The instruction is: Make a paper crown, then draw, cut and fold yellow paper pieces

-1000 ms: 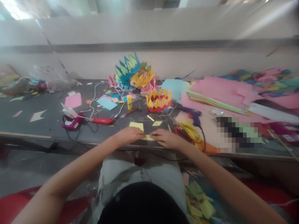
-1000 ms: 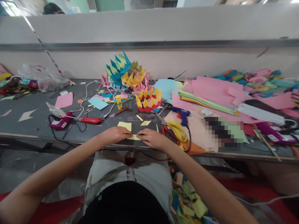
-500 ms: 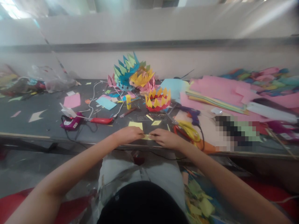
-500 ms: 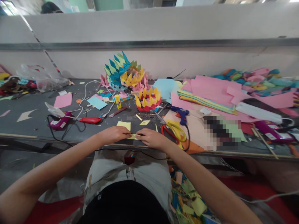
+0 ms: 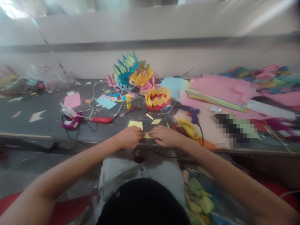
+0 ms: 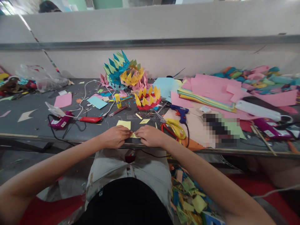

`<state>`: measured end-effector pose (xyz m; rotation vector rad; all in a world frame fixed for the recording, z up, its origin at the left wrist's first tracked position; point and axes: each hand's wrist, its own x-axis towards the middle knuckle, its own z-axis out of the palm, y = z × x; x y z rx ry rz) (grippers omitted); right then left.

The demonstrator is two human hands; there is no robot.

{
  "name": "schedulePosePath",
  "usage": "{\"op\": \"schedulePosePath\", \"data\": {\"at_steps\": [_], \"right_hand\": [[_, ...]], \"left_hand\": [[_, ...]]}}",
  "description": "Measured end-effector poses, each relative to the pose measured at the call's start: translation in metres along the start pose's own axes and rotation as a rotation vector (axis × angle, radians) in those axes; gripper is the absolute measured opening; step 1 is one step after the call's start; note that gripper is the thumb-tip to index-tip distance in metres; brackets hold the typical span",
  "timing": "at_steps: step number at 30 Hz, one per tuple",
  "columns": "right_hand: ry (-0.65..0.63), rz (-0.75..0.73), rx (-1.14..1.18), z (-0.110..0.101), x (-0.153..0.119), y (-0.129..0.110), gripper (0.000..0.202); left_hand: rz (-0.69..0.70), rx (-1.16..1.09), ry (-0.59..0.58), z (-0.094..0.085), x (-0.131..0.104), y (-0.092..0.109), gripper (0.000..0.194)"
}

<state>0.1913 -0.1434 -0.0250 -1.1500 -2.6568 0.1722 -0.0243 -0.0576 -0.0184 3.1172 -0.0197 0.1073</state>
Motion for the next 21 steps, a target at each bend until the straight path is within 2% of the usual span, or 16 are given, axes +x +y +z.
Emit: {"op": "schedulePosePath", "data": {"at_steps": [5, 11, 16, 21], "right_hand": [[0.000, 0.057, -0.012, -0.008, -0.008, -0.001, 0.028], [0.024, 0.182, 0.021, -0.010, -0.022, 0.000, 0.025], [0.058, 0.321, 0.050, -0.013, -0.011, -0.006, 0.021], [0.037, 0.373, 0.118, -0.011, 0.015, -0.013, 0.026]], "left_hand": [[-0.069, -0.061, 0.044, -0.003, -0.012, 0.000, 0.044], [-0.200, -0.128, 0.113, 0.002, -0.023, 0.002, 0.041], [-0.319, -0.167, 0.179, 0.006, -0.010, 0.001, 0.030], [-0.311, -0.243, 0.178, 0.006, 0.010, -0.005, 0.017]]}}
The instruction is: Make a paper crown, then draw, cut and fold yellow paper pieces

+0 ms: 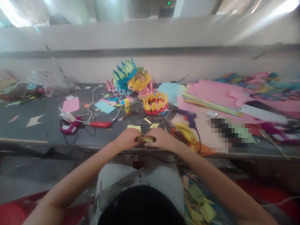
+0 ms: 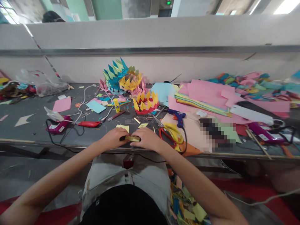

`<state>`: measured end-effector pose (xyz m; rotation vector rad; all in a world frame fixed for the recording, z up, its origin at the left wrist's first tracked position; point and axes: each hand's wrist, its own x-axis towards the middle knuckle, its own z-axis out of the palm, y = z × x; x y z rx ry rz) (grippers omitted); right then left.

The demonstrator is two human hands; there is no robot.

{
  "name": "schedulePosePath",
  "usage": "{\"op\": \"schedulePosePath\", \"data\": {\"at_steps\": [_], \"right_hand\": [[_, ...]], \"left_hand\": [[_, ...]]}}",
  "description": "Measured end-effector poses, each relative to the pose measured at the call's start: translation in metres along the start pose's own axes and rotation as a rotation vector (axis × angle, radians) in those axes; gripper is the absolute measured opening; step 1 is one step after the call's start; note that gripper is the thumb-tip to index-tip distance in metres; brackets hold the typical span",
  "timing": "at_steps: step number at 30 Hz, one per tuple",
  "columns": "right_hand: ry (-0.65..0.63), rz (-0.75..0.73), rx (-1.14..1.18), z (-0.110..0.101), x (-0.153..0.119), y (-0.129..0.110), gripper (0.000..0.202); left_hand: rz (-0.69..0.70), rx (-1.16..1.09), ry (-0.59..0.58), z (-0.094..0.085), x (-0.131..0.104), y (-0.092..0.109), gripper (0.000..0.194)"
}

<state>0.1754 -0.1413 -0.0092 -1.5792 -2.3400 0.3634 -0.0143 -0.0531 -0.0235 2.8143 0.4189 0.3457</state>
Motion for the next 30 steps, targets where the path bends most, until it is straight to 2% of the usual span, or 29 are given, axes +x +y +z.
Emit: {"op": "schedulePosePath", "data": {"at_steps": [5, 10, 12, 16, 22, 30], "right_hand": [[-0.046, 0.056, 0.123, 0.007, 0.017, -0.001, 0.009], [-0.065, 0.118, 0.258, 0.009, 0.019, 0.004, 0.008], [-0.060, 0.140, 0.273, 0.011, 0.018, 0.006, 0.013], [-0.043, 0.155, 0.250, 0.013, 0.017, 0.007, 0.026], [-0.067, 0.104, 0.154, 0.013, 0.022, 0.007, 0.010], [-0.077, 0.078, 0.027, 0.011, 0.023, 0.006, 0.015]], "left_hand": [[-0.003, -0.119, -0.031, -0.001, 0.004, -0.006, 0.012], [-0.047, -0.234, -0.030, 0.001, 0.004, -0.015, 0.011], [-0.035, -0.274, -0.053, 0.000, 0.006, -0.018, 0.010], [-0.016, -0.313, -0.118, -0.005, 0.010, -0.021, 0.009], [-0.028, -0.271, -0.152, -0.009, 0.013, -0.020, 0.012], [-0.029, -0.222, -0.164, -0.010, 0.014, -0.020, 0.011]]}}
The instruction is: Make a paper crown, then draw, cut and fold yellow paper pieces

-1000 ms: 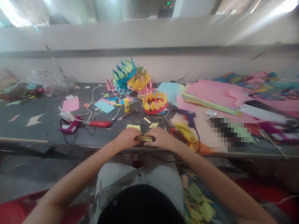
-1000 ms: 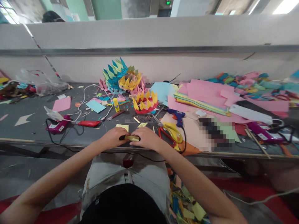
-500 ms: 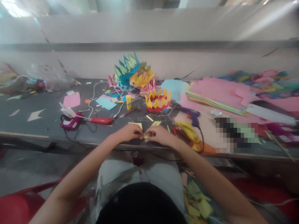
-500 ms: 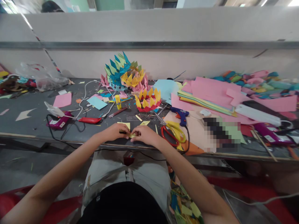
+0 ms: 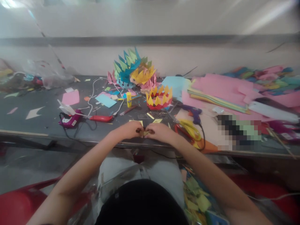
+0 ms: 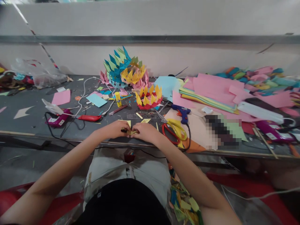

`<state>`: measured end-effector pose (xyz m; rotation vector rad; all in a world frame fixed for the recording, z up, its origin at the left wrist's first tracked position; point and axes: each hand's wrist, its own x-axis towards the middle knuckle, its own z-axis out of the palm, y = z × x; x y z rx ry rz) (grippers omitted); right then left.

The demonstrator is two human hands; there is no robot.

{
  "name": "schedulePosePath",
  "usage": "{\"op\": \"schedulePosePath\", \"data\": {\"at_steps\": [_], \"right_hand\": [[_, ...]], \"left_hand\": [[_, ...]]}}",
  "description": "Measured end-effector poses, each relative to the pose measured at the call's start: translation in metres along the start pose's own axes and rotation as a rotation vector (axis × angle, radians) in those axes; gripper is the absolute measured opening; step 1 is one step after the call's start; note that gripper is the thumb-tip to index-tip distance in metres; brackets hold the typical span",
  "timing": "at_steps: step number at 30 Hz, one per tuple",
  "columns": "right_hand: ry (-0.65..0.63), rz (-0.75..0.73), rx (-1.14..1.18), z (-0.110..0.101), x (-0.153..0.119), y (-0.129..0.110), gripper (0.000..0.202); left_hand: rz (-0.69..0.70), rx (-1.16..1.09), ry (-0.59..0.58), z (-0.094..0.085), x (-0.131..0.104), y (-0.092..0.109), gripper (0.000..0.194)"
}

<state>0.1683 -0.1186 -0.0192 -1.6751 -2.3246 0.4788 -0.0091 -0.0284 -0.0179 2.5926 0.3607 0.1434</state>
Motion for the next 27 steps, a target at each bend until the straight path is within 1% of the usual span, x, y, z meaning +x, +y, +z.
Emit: {"op": "schedulePosePath", "data": {"at_steps": [5, 8, 10, 13, 15, 18, 20, 22, 24, 27], "right_hand": [[-0.003, -0.027, 0.006, -0.001, 0.002, -0.003, 0.011], [0.039, -0.015, 0.033, 0.000, 0.002, -0.007, 0.012], [0.110, 0.037, 0.062, 0.002, 0.001, -0.012, 0.012], [0.250, 0.141, 0.140, 0.005, -0.004, -0.019, 0.013], [0.339, 0.199, 0.199, 0.008, -0.008, -0.023, 0.014], [0.432, 0.264, 0.261, 0.012, -0.014, -0.027, 0.018], [0.469, 0.297, 0.273, 0.016, -0.016, -0.027, 0.022], [0.499, 0.324, 0.252, 0.020, -0.017, -0.025, 0.022], [0.513, 0.340, 0.203, 0.025, -0.018, -0.023, 0.020], [0.494, 0.331, 0.103, 0.033, -0.021, -0.021, 0.017]], "left_hand": [[-0.019, -0.005, 0.012, -0.002, 0.000, 0.003, 0.015], [-0.082, -0.025, 0.075, 0.001, -0.002, 0.007, 0.014], [-0.168, -0.046, 0.156, 0.005, -0.005, 0.010, 0.017], [-0.318, -0.103, 0.280, 0.013, -0.009, 0.013, 0.027], [-0.385, -0.154, 0.319, 0.017, -0.010, 0.014, 0.028], [-0.424, -0.213, 0.333, 0.020, -0.008, 0.018, 0.031], [-0.434, -0.223, 0.333, 0.020, -0.007, 0.022, 0.033], [-0.452, -0.205, 0.326, 0.020, -0.006, 0.026, 0.031], [-0.483, -0.165, 0.316, 0.021, -0.006, 0.031, 0.029], [-0.558, -0.067, 0.323, 0.026, -0.007, 0.037, 0.027]]}}
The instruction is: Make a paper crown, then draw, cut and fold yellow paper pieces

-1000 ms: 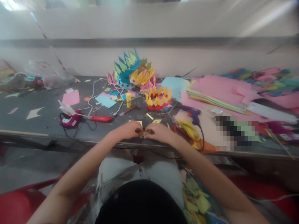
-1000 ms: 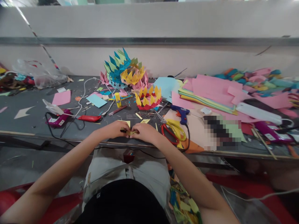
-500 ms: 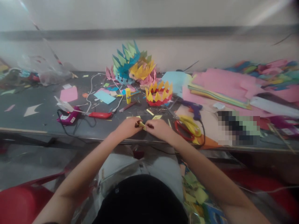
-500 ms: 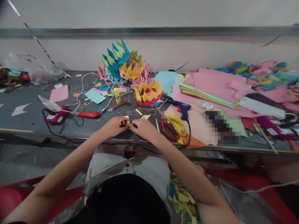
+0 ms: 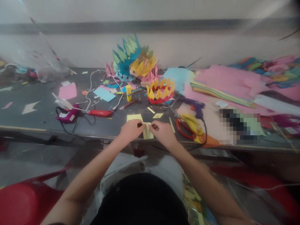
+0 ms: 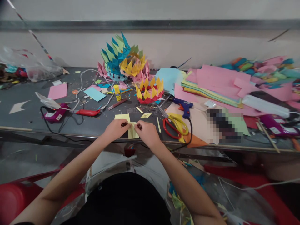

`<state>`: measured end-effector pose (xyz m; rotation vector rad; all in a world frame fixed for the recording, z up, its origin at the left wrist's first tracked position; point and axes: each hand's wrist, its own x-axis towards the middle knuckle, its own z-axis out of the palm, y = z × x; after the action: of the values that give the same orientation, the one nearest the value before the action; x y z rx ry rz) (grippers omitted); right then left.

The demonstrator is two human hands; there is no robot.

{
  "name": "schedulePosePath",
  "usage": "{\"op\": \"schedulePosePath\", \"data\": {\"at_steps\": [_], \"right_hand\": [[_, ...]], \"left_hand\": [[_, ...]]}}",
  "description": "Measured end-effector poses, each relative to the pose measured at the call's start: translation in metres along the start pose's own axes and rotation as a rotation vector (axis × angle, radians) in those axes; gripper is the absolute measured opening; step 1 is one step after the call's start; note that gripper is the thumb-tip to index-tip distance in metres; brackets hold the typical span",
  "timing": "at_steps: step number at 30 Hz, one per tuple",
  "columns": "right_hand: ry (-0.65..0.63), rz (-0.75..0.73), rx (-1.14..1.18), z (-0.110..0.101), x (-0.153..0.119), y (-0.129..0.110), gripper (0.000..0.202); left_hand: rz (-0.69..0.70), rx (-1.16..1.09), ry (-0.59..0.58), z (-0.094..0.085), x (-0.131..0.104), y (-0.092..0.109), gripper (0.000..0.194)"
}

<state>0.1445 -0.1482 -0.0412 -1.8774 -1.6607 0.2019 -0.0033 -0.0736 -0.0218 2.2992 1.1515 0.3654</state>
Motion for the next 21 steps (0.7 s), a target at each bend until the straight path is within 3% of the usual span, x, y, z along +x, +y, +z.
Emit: {"op": "schedulePosePath", "data": {"at_steps": [4, 8, 15, 21], "right_hand": [[0.001, -0.070, -0.133, 0.005, -0.005, 0.004, 0.016], [0.003, -0.168, -0.206, 0.007, -0.008, 0.008, 0.021], [-0.014, -0.401, -0.216, 0.002, -0.008, 0.018, 0.022], [-0.058, -0.594, -0.216, -0.005, 0.001, 0.024, 0.024]], "left_hand": [[-0.035, 0.128, 0.092, 0.009, -0.007, 0.003, 0.018], [0.035, 0.201, 0.174, 0.017, -0.012, 0.004, 0.017], [0.262, 0.270, 0.239, 0.024, -0.013, -0.007, 0.017], [0.515, 0.285, 0.201, 0.021, -0.006, -0.020, 0.015]]}}
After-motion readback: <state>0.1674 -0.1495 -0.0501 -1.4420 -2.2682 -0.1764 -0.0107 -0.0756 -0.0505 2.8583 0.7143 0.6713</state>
